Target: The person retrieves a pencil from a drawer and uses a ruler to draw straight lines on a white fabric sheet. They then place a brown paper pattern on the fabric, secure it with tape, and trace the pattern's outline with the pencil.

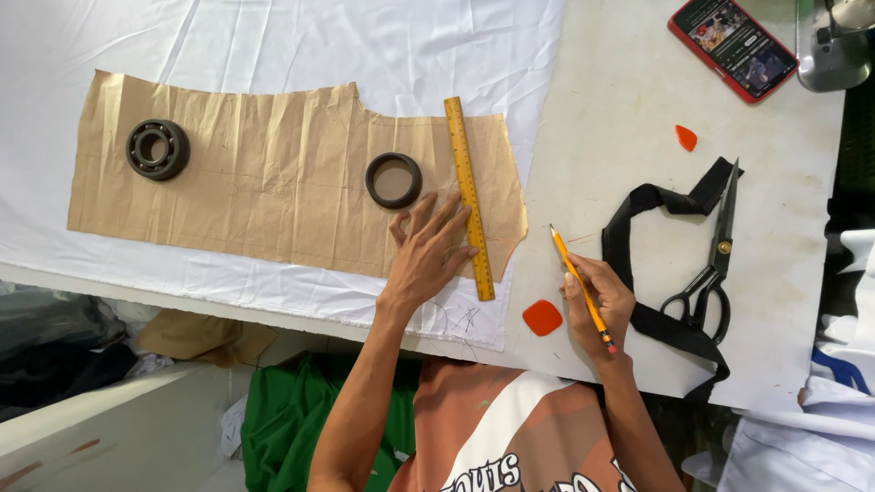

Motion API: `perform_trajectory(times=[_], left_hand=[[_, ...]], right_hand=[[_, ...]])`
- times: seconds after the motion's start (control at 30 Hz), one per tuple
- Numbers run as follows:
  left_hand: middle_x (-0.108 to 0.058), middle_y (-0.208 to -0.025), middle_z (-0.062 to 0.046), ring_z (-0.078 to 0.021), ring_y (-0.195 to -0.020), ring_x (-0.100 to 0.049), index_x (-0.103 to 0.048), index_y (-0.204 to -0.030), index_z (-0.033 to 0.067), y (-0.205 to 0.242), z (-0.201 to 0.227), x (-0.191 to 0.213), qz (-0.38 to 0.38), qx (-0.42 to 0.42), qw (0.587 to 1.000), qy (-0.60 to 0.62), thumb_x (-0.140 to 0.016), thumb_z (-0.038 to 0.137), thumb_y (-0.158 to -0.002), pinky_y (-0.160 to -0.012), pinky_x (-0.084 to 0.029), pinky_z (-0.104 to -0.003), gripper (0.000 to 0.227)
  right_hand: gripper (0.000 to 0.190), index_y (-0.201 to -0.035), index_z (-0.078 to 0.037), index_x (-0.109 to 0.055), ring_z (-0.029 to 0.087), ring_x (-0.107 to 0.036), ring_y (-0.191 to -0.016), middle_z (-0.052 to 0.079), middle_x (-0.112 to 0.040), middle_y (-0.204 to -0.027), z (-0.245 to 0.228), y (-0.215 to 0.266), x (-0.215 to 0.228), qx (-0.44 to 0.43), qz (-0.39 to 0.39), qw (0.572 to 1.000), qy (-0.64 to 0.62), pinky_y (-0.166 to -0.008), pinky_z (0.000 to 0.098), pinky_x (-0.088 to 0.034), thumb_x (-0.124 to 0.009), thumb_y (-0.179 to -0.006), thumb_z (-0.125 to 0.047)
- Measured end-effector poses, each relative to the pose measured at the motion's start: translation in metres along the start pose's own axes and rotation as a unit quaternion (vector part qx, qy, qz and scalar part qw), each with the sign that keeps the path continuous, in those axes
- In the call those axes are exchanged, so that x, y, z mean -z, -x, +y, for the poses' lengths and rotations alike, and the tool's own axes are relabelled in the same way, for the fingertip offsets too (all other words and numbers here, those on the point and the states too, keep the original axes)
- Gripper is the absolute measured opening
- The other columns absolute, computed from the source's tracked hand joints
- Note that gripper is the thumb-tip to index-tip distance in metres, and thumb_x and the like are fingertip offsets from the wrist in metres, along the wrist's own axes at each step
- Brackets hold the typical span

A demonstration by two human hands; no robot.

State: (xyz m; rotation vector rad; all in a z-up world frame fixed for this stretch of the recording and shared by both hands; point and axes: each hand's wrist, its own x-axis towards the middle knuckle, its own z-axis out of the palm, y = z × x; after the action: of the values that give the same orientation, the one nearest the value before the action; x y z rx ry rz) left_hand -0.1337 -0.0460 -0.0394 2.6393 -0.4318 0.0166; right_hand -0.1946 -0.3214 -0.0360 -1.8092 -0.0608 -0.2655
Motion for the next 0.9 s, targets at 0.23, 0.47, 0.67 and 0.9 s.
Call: perform_trajectory(times=[0.23,0.47,0.67,0.9], left_hand=[[-0.048,-0.159,-0.006,-0.0321,-0.148,-0.035,-0.057,-0.146,0.0193,-0.001,0.004,0.005,0.008,-0.004,1.0,0.004,-0.063,0.053,-0.099,-0.105,-0.017,-0.054,0.058],[-0.049,-0.158,-0.004,-0.03,-0.149,-0.034,-0.056,-0.147,0.0189,-0.008,-0.001,0.011,0.009,-0.02,1.0,-0.009,-0.066,0.051,-0.097,-0.102,-0.018,-0.052,0.06],[-0.048,-0.159,-0.004,-0.0323,-0.148,-0.032,-0.057,-0.147,0.0167,-0.014,-0.007,0.01,-0.003,-0.022,1.0,-0.014,-0.068,0.053,-0.095,-0.098,-0.018,-0.053,0.064],[-0.048,-0.16,-0.004,-0.033,-0.148,-0.033,-0.056,-0.148,0.0171,-0.014,-0.009,0.006,-0.011,-0.013,1.0,0.004,-0.069,0.052,-0.095,-0.097,-0.018,-0.054,0.065]], right_hand=[[0.026,-0.122,0.005,-0.071,0.02,-0.069,-0.072,0.02,-0.072,-0.109,0.0,0.0,0.002,-0.001,-0.007,1.0,0.016,-0.064,0.0347,-0.059,-0.064,-0.1,-0.007],[0.029,-0.124,0.003,-0.072,0.022,-0.071,-0.075,0.019,-0.073,-0.111,0.0,-0.001,0.004,-0.001,-0.02,0.999,0.026,-0.068,0.037,-0.058,-0.067,-0.098,-0.011],[0.03,-0.126,0.002,-0.072,0.023,-0.071,-0.075,0.019,-0.073,-0.112,0.007,0.0,0.005,-0.004,-0.022,0.999,0.028,-0.067,0.0366,-0.058,-0.066,-0.099,-0.01],[0.029,-0.125,0.002,-0.072,0.024,-0.071,-0.076,0.02,-0.072,-0.112,0.005,-0.002,0.005,-0.004,-0.021,0.999,0.036,-0.066,0.0369,-0.058,-0.066,-0.099,-0.01]])
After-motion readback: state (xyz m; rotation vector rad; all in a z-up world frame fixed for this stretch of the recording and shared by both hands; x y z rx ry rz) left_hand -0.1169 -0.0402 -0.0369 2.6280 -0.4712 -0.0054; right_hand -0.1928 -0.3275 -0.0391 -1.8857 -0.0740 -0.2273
